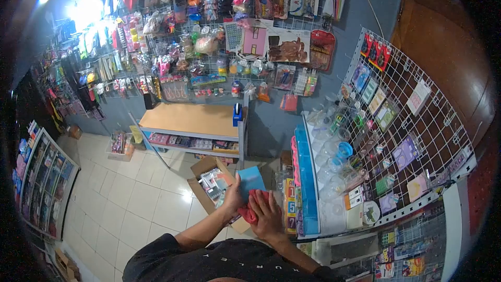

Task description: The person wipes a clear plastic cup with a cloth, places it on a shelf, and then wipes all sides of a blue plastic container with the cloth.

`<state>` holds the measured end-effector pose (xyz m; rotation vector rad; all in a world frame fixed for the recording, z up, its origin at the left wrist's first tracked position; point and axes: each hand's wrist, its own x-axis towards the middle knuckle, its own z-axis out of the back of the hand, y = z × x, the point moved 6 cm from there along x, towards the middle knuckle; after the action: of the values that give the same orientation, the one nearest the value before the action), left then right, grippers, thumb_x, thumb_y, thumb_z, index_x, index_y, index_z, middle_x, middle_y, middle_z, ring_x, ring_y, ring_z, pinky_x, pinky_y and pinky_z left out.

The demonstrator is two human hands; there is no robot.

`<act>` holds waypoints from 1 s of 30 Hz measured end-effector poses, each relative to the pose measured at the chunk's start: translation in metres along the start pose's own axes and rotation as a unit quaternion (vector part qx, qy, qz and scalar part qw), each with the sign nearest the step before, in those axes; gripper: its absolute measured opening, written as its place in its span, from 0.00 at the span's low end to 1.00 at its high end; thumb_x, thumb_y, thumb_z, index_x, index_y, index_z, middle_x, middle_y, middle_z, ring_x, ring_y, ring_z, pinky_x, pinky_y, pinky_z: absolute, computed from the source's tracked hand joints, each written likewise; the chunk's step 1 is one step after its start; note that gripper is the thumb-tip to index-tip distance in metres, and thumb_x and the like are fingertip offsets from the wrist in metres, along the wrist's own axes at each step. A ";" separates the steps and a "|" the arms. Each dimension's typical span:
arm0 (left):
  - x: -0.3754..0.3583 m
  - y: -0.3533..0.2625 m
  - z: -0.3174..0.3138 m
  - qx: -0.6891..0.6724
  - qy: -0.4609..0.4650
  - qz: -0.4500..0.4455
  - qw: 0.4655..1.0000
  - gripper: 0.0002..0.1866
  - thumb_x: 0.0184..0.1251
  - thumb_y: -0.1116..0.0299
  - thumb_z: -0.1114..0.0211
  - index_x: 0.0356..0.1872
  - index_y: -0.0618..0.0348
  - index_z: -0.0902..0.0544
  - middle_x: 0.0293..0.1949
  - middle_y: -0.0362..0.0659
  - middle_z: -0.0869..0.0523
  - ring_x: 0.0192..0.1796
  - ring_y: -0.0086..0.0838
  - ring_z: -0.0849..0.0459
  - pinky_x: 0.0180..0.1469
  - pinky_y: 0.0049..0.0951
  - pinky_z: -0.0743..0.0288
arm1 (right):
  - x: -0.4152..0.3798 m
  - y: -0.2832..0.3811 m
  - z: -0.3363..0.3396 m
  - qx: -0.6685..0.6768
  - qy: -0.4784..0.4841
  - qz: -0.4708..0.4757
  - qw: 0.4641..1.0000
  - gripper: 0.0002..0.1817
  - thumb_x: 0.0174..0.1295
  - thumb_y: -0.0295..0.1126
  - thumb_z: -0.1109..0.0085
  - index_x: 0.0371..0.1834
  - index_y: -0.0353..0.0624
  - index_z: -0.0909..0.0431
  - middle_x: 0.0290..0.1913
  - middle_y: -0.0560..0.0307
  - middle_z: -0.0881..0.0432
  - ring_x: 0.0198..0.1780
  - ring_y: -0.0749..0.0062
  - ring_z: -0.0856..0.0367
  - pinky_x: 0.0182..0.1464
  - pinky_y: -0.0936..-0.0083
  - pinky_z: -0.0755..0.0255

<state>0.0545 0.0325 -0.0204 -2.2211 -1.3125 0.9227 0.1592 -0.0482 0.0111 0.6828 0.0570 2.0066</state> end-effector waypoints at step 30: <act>-0.001 0.035 0.042 0.189 -0.019 -0.096 0.977 0.30 0.79 0.46 0.54 0.39 0.65 0.16 0.33 0.40 0.16 0.34 0.23 0.21 0.43 0.30 0.26 | 0.037 -0.068 -0.013 0.525 -0.122 -0.139 0.831 0.28 0.75 0.33 0.55 0.75 0.31 0.42 0.72 0.42 0.33 0.73 0.59 0.36 0.75 0.65 0.48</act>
<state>0.0460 0.0146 -0.0715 -1.7644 -1.2249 1.0459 0.1929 0.0205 -0.0050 1.5026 1.1058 1.4623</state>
